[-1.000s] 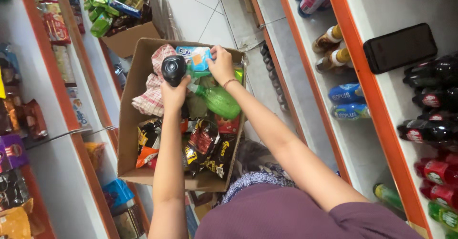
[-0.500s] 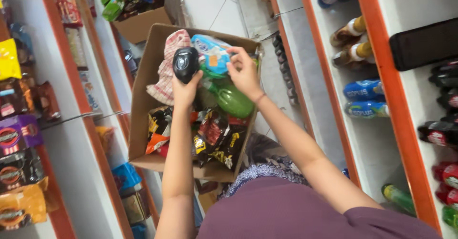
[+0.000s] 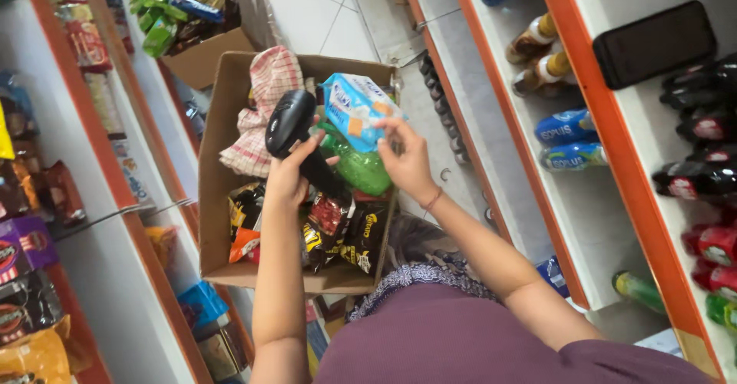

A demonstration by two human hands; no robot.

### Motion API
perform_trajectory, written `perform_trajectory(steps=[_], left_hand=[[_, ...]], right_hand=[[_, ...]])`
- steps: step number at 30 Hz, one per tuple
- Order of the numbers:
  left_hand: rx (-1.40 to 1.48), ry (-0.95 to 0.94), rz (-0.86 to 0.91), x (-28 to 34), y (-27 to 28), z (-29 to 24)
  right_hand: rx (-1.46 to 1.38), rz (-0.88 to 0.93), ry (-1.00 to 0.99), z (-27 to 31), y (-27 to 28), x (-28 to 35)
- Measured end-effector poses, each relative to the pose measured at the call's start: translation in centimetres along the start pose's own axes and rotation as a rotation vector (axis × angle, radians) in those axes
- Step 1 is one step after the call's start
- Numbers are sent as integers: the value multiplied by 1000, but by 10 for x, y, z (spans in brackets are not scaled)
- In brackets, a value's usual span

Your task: The person scans barcodes on various packaged snacks and a plastic bottle using a handheld scanner, retrieving items from a shelf and a large cardboard box on the floor.

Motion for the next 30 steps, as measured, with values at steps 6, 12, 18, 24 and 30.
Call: perform_trajectory(steps=[6, 12, 18, 24, 30], left_hand=[[271, 39, 235, 16, -10, -8], [415, 181, 321, 33, 12, -3], [183, 143, 151, 61, 24, 41], [313, -106, 133, 83, 21, 38], [494, 54, 392, 110, 18, 29]], right_hand=[[264, 110, 375, 29, 13, 17], [321, 433, 731, 34, 17, 19], [437, 677, 907, 22, 4, 45], [147, 155, 442, 0, -9, 77], [-877, 225, -442, -2, -20, 62]])
Point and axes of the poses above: each hand's wrist, its own x-axis away from the middle knuckle, its own y-axis out of the back of the hand, z = x × y, the point moved 1 cm from there along -x, towards the middle knuckle, and after that the axes turned 2 degrees about -z, right-handed, at the moved point
